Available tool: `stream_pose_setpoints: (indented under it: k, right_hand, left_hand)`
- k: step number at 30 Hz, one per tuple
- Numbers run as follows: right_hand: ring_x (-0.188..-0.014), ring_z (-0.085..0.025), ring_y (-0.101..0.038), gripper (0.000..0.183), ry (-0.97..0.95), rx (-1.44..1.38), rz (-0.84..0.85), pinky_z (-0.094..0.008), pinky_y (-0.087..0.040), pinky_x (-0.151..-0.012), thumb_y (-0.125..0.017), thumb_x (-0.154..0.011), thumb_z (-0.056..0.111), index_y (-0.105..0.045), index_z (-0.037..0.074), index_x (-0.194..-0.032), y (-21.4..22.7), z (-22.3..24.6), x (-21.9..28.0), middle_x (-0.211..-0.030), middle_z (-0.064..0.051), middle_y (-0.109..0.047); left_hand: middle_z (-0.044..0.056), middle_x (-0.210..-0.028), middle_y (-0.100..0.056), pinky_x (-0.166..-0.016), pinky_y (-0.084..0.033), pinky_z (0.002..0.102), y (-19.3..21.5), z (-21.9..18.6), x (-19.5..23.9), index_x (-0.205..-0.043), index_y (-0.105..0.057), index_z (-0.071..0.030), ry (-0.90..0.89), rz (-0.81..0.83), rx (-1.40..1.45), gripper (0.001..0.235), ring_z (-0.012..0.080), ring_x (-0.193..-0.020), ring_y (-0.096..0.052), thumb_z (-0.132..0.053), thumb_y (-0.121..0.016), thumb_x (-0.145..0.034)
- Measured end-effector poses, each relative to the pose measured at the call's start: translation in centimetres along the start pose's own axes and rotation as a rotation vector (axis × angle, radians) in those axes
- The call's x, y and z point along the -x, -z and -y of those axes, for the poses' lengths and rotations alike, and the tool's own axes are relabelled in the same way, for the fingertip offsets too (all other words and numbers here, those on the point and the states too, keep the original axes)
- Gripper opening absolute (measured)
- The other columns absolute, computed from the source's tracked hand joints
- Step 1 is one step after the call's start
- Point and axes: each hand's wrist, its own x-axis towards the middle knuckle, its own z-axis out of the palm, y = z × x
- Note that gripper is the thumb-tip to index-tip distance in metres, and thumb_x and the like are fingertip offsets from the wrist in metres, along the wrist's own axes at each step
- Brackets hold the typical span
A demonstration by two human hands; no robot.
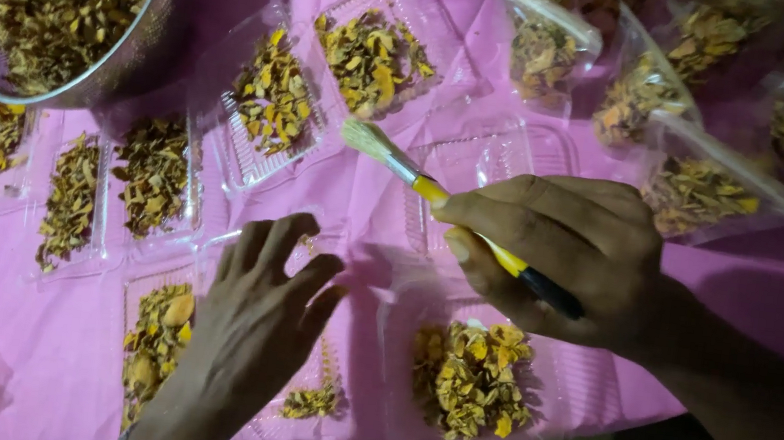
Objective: Using a paintbrush to clean the edges and arrange dried herbal material inside plastic containers for packaging.
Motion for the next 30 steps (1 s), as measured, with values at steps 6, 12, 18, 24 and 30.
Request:
stream_pose_setpoints:
  k: [6, 12, 18, 24, 30]
  right_hand:
    - [-0.075, -0.025, -0.078, 0.014, 0.021, 0.017, 0.007, -0.033, -0.066, -0.065, -0.066, -0.099, 0.007, -0.070, -0.005, -0.103, -0.3, -0.7, 1.3, -0.093, -0.018, -0.078]
    - [-0.075, -0.023, -0.078, 0.011, 0.058, 0.048, -0.016, -0.032, -0.064, -0.063, -0.067, -0.097, 0.005, -0.072, -0.004, -0.100, -0.5, -0.7, 1.2, -0.094, -0.016, -0.078]
    - [-0.079, -0.028, -0.078, 0.011, 0.030, 0.000, 0.007, -0.035, -0.067, -0.071, -0.067, -0.097, 0.001, -0.069, -0.008, -0.103, 0.0, -0.3, 0.6, -0.096, -0.019, -0.077]
    - [-0.079, -0.026, -0.078, 0.012, 0.035, 0.021, 0.013, -0.034, -0.065, -0.069, -0.066, -0.098, 0.003, -0.070, -0.007, -0.104, 0.1, -0.4, 0.7, -0.097, -0.018, -0.077]
    - [-0.079, -0.025, -0.078, 0.011, 0.022, 0.019, 0.011, -0.033, -0.064, -0.068, -0.067, -0.098, 0.002, -0.070, -0.007, -0.104, 0.0, -0.3, 0.5, -0.096, -0.018, -0.077]
  left_hand:
    - [0.008, -0.127, -0.061, -0.088, -0.049, 0.044, -0.9, 1.6, 1.8, -0.106, -0.070, -0.015, 0.045, -0.031, -0.018, 0.023, 0.0292, -0.112, -0.051, -0.032, -0.066, -0.092]
    - [0.007, -0.118, -0.064, -0.089, -0.048, 0.042, -2.1, 1.3, 1.2, -0.107, -0.068, -0.015, 0.061, -0.043, -0.036, 0.017, 0.0262, -0.107, -0.053, -0.026, -0.064, -0.094]
    - [0.010, -0.113, -0.067, -0.087, -0.047, 0.046, -3.4, -2.6, 0.3, -0.114, -0.066, -0.010, -0.105, -0.070, -0.110, 0.028, 0.0283, -0.101, -0.056, -0.016, -0.070, -0.087]
    - [0.010, -0.104, -0.062, -0.084, -0.046, 0.045, -6.5, -2.5, 0.0, -0.116, -0.057, -0.007, -0.014, -0.083, -0.168, 0.025, 0.0266, -0.093, -0.053, -0.026, -0.058, -0.099]
    - [0.010, -0.103, -0.061, -0.092, -0.044, 0.048, -7.0, -2.5, 0.0, -0.116, -0.055, -0.009, 0.003, 0.002, -0.210, 0.023, 0.0275, -0.096, -0.053, -0.010, -0.058, -0.093]
